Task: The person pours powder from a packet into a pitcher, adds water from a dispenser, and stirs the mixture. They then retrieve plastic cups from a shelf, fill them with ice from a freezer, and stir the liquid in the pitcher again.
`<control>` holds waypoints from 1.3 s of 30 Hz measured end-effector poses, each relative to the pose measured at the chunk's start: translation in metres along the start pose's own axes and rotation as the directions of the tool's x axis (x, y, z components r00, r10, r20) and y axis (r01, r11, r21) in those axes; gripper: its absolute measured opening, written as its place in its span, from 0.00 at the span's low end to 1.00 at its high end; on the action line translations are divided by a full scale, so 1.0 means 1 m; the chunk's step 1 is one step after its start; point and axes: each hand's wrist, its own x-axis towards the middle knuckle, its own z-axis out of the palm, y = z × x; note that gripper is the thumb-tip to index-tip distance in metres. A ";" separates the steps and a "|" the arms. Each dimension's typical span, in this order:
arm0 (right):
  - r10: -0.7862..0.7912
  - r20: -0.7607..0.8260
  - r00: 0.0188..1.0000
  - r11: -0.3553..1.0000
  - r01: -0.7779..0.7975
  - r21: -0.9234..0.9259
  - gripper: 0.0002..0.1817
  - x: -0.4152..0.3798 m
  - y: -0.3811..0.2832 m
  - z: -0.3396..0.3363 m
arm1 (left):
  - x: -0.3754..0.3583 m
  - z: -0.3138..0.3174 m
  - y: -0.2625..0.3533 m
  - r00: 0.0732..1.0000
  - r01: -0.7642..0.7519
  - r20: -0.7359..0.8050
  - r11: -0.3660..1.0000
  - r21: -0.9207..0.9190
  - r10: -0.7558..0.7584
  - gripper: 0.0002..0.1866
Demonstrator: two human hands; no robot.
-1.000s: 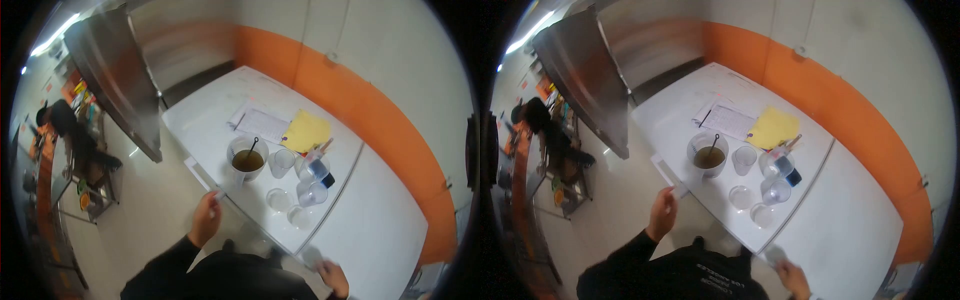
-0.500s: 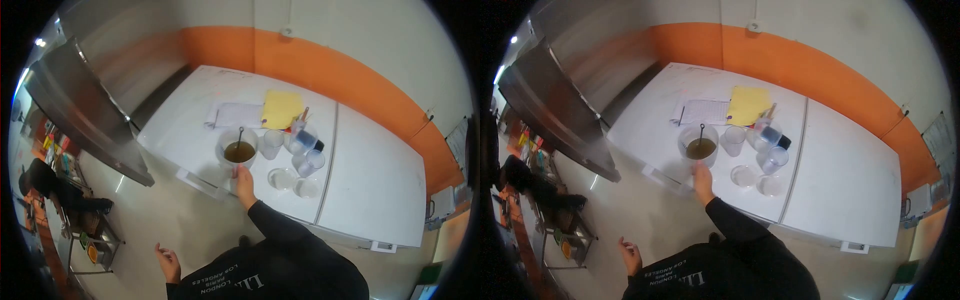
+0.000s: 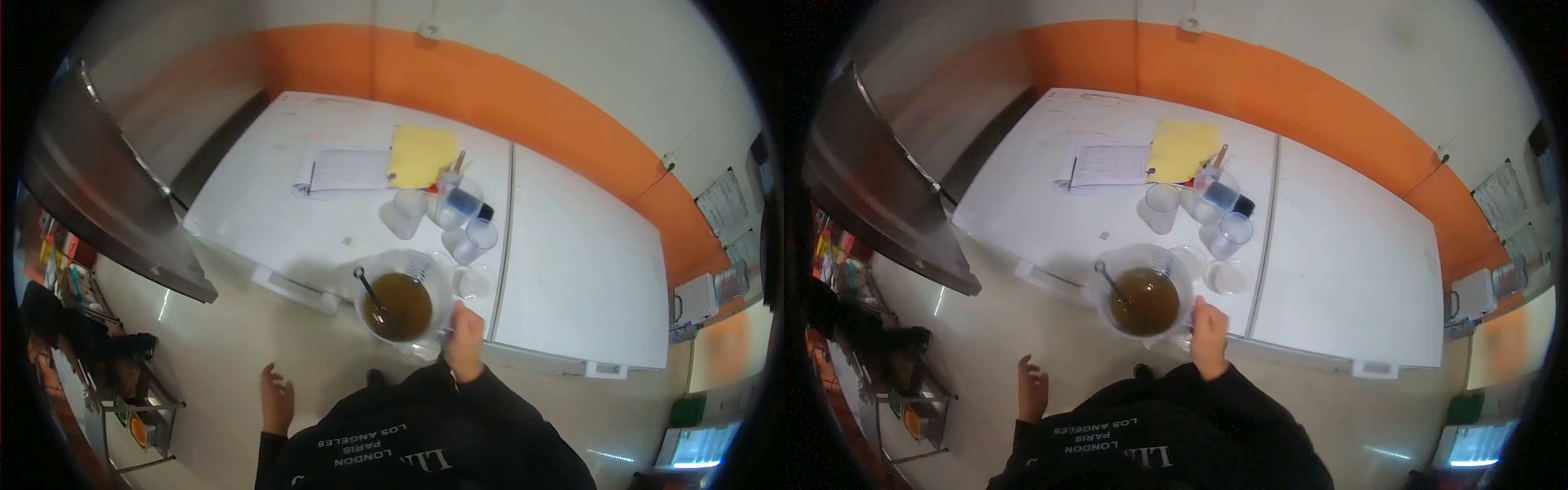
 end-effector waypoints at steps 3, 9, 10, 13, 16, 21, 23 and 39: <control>0.038 0.003 0.999 0.999 -0.038 -0.005 0.25 -0.020 -0.026 -0.055 | 0.027 0.007 0.074 0.971 -0.231 0.059 0.972 -0.043 0.234 0.18; 0.006 -0.093 0.996 0.996 -0.014 -0.084 0.24 -0.063 -0.045 -0.134 | 0.057 0.038 0.267 0.415 -0.880 0.272 0.459 -0.124 0.868 0.14; -0.009 -0.114 0.993 0.997 0.001 -0.077 0.24 -0.067 -0.040 -0.146 | 0.057 0.048 0.295 0.287 -0.916 0.371 0.367 -0.165 0.883 0.15; -0.006 -0.199 0.980 1.000 0.004 -0.010 0.24 -0.075 -0.033 -0.174 | 0.057 0.091 0.327 0.201 -0.921 0.361 0.301 -0.247 0.911 0.15; 0.063 -0.284 0.957 0.990 -0.024 0.139 0.24 -0.075 -0.051 -0.176 | 0.045 0.133 0.348 0.297 -0.905 0.468 0.402 -0.141 0.832 0.14; 0.037 -0.314 0.949 0.977 0.031 0.210 0.24 -0.065 -0.046 -0.205 | 0.031 0.170 0.375 0.293 -0.925 0.397 0.363 -0.111 0.870 0.12; 0.005 -0.328 0.945 0.999 0.012 0.050 0.24 -0.058 -0.048 -0.216 | 0.031 0.178 0.381 0.307 -0.924 0.364 0.367 -0.108 0.879 0.11; 0.005 -0.252 0.968 0.967 -0.069 -0.245 0.24 0.010 -0.066 -0.253 | 0.024 0.148 0.407 0.167 -0.716 0.679 0.561 -0.416 0.715 0.10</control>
